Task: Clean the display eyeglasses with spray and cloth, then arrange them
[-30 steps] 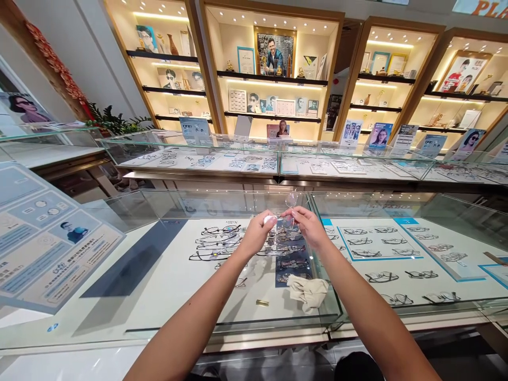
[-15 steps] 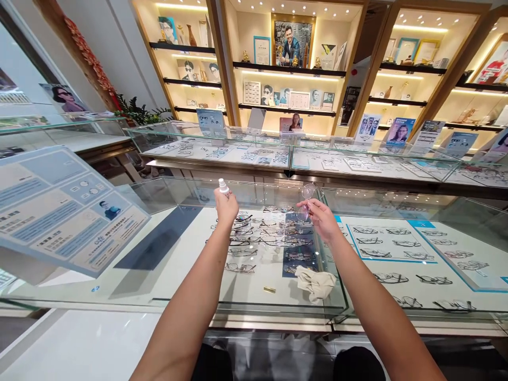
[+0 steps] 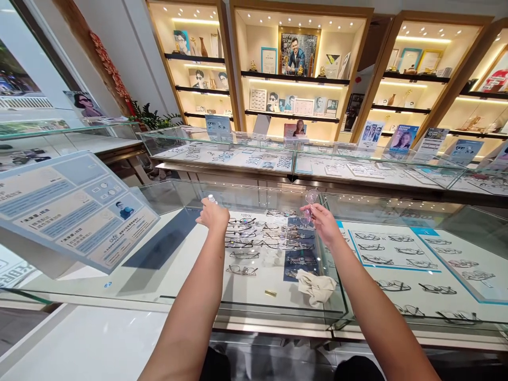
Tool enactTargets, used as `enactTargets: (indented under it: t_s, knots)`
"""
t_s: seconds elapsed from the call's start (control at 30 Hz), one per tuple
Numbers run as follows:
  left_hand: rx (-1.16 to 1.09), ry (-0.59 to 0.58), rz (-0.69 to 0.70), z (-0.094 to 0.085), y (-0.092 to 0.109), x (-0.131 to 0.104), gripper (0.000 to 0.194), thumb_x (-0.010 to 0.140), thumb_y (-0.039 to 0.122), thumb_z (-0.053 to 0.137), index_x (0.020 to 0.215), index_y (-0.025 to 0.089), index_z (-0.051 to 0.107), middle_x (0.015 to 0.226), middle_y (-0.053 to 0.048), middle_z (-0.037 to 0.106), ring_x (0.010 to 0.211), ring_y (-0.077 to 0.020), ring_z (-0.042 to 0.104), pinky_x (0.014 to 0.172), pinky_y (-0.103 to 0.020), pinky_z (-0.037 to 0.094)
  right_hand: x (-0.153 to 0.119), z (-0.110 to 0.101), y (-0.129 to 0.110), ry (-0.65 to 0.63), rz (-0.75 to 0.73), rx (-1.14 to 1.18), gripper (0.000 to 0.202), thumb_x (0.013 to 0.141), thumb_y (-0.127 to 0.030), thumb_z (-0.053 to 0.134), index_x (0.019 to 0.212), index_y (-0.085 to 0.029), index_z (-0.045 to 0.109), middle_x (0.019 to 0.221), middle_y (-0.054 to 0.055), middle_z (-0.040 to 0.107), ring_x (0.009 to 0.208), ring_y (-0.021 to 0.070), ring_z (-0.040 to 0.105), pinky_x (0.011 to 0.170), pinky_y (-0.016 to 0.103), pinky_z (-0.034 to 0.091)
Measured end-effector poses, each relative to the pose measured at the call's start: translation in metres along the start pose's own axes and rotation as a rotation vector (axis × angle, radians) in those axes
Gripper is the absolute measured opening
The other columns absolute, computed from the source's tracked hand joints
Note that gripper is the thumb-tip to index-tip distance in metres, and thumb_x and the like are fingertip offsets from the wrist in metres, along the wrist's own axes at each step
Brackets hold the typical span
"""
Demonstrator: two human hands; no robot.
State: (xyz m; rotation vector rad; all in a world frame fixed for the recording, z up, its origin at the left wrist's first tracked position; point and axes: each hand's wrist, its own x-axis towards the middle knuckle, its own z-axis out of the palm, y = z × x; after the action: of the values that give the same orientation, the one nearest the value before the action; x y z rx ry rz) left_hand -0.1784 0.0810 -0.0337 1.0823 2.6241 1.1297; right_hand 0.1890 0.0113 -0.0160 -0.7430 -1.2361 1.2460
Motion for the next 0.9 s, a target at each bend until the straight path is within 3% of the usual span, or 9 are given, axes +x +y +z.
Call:
enactTargets:
  t_s: [0.33, 0.47, 0.53, 0.63, 0.67, 0.7, 0.77, 0.83, 0.9]
  knots:
    - [-0.028, -0.008, -0.073, 0.006, 0.000, 0.002, 0.074, 0.073, 0.009, 0.069, 0.137, 0.022, 0.034, 0.130, -0.022, 0.070, 0.130, -0.0406, 0.060, 0.106, -0.056, 0.037, 0.001, -0.001, 0.002, 0.004, -0.007, -0.003, 0.033, 0.082, -0.059, 0.081, 0.091, -0.027, 0.076, 0.110, 0.005, 0.079, 0.091, 0.0202, 0.065, 0.081, 0.034, 0.051]
    - [-0.059, 0.144, -0.070, -0.002, 0.009, -0.009, 0.093, 0.073, 0.017, 0.072, 0.150, 0.016, 0.020, 0.158, -0.031, 0.040, 0.146, -0.0426, 0.042, 0.114, -0.057, 0.034, 0.002, -0.004, 0.002, 0.015, -0.009, -0.011, 0.033, 0.082, -0.058, 0.081, 0.093, -0.027, 0.077, 0.111, 0.005, 0.079, 0.091, 0.0199, 0.065, 0.079, 0.033, 0.051]
    - [-0.143, 0.298, 0.035, -0.014, 0.022, -0.023, 0.096, 0.075, 0.023, 0.074, 0.153, 0.013, 0.018, 0.165, -0.032, 0.024, 0.151, -0.0431, 0.030, 0.118, -0.057, 0.030, 0.004, -0.006, 0.001, 0.025, -0.009, -0.004, 0.032, 0.083, -0.057, 0.081, 0.094, -0.027, 0.077, 0.111, 0.004, 0.079, 0.090, 0.0194, 0.065, 0.078, 0.032, 0.051]
    - [-0.354, 0.368, 0.361, -0.035, 0.049, -0.063, 0.079, 0.081, 0.025, 0.071, 0.149, 0.015, 0.031, 0.159, -0.026, 0.033, 0.150, -0.0397, 0.032, 0.120, -0.056, 0.030, 0.006, -0.009, 0.000, 0.048, -0.026, -0.008, 0.032, 0.083, -0.057, 0.080, 0.095, -0.027, 0.076, 0.111, 0.004, 0.079, 0.090, 0.0190, 0.065, 0.078, 0.032, 0.051]
    - [-0.448, 0.296, 0.495, -0.041, 0.058, -0.082, 0.067, 0.083, 0.025, 0.068, 0.143, 0.016, 0.040, 0.151, -0.023, 0.044, 0.142, -0.0375, 0.042, 0.119, -0.054, 0.033, 0.007, -0.010, 0.000, 0.057, -0.032, -0.017, 0.033, 0.083, -0.058, 0.079, 0.095, -0.027, 0.076, 0.111, 0.004, 0.079, 0.090, 0.0191, 0.065, 0.078, 0.032, 0.051]
    - [-0.535, 0.105, 0.679, -0.045, 0.065, -0.102, 0.049, 0.088, 0.026, 0.065, 0.134, 0.018, 0.050, 0.136, -0.019, 0.057, 0.129, -0.0340, 0.054, 0.113, -0.050, 0.039, 0.008, -0.010, -0.001, 0.069, -0.036, -0.025, 0.033, 0.082, -0.058, 0.079, 0.094, -0.027, 0.076, 0.110, 0.004, 0.079, 0.090, 0.0192, 0.065, 0.078, 0.032, 0.051]
    - [-0.625, -0.447, 1.022, -0.047, 0.075, -0.146, 0.020, 0.097, 0.033, 0.058, 0.112, 0.022, 0.065, 0.110, -0.011, 0.069, 0.103, -0.0283, 0.065, 0.099, -0.043, 0.049, 0.010, -0.012, -0.001, 0.090, -0.042, -0.029, 0.035, 0.080, -0.059, 0.080, 0.094, -0.027, 0.076, 0.109, 0.004, 0.079, 0.089, 0.0192, 0.065, 0.076, 0.032, 0.051]
    - [-0.582, -0.917, 1.257, -0.044, 0.077, -0.187, 0.022, 0.099, 0.041, 0.060, 0.106, 0.025, 0.072, 0.105, -0.008, 0.071, 0.099, -0.0264, 0.067, 0.093, -0.039, 0.051, 0.011, -0.012, -0.002, 0.103, -0.046, -0.025, 0.036, 0.078, -0.059, 0.081, 0.091, -0.026, 0.075, 0.108, 0.004, 0.079, 0.087, 0.0188, 0.065, 0.074, 0.031, 0.051]
    - [-0.483, -1.199, 1.456, -0.036, 0.071, -0.219, 0.037, 0.089, 0.053, 0.075, 0.116, 0.027, 0.074, 0.117, -0.009, 0.071, 0.107, -0.0283, 0.067, 0.095, -0.038, 0.051, 0.012, -0.013, -0.002, 0.108, -0.051, -0.028, 0.036, 0.078, -0.060, 0.081, 0.089, -0.027, 0.074, 0.107, 0.004, 0.079, 0.086, 0.0189, 0.065, 0.074, 0.032, 0.051]
